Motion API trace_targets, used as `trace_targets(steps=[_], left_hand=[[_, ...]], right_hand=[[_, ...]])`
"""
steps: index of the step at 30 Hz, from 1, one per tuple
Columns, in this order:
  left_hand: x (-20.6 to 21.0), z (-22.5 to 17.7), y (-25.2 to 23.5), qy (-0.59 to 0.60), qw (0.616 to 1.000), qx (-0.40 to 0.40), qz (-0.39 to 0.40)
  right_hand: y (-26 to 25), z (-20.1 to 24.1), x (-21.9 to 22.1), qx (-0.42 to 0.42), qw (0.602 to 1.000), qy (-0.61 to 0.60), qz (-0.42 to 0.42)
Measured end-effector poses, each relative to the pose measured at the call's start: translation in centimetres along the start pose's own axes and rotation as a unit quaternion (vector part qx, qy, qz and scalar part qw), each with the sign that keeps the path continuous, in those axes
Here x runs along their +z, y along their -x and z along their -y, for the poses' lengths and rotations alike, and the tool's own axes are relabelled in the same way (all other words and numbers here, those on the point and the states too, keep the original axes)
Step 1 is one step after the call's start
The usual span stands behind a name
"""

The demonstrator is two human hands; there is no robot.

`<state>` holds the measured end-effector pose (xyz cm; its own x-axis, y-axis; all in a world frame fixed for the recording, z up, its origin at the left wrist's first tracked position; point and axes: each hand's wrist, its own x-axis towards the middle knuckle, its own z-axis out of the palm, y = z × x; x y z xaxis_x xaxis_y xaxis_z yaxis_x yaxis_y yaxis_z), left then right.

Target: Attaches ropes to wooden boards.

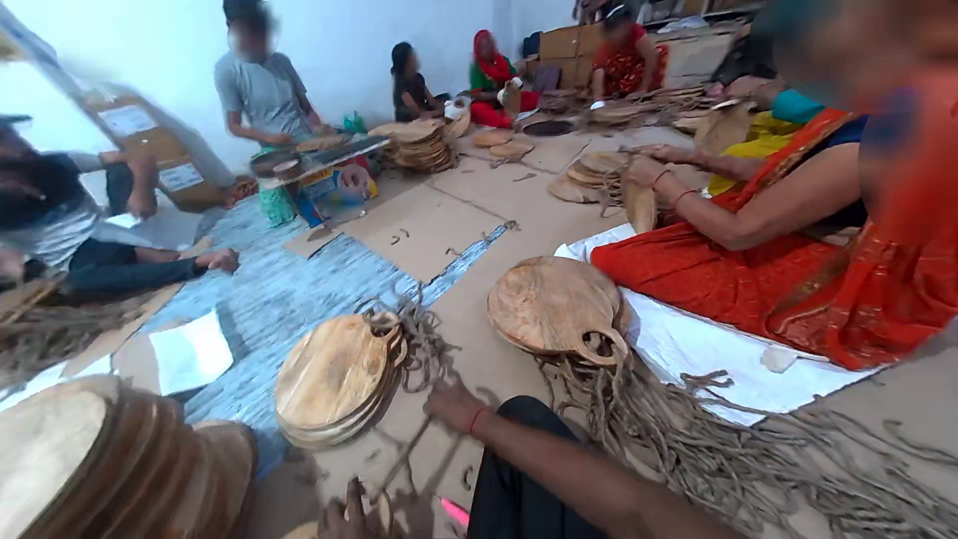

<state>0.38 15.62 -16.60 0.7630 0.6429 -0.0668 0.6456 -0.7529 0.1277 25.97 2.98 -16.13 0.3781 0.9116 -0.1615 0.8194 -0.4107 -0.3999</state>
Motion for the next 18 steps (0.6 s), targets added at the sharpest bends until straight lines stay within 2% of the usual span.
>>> trace_targets(steps=[2,4,8,10,12,15,18], left_hand=[[0.1,-0.5,-0.2,0.027,0.999,-0.014,0.020],[0.7,-0.8,-0.6,0.001,0.999,-0.024,0.037],[1.7,-0.8,-1.3,-0.040,0.995,-0.050,0.071],[1.5,-0.3,-1.3,-0.048,0.994,-0.069,0.074],[1.3,0.5,-1.2,-0.057,0.991,-0.094,0.079],[1.0,1.7,-1.5,-0.053,0.980,-0.147,0.122],[1.8,1.6,-1.5,-0.051,0.974,-0.167,0.142]], right_hand=[[-0.5,-1.5,-2.0,0.051,0.996,0.017,-0.075],[-1.3,-2.7,-2.3,0.044,0.984,0.070,-0.156],[-2.3,-3.5,-0.4,0.030,0.958,0.132,-0.254],[-2.8,-3.5,0.2,0.003,0.948,0.141,-0.284],[-2.7,-3.4,0.6,-0.085,0.940,0.111,-0.312],[-1.3,-2.1,1.0,-0.235,0.923,0.044,-0.302],[-0.4,-1.7,0.7,-0.196,0.963,0.002,-0.185]])
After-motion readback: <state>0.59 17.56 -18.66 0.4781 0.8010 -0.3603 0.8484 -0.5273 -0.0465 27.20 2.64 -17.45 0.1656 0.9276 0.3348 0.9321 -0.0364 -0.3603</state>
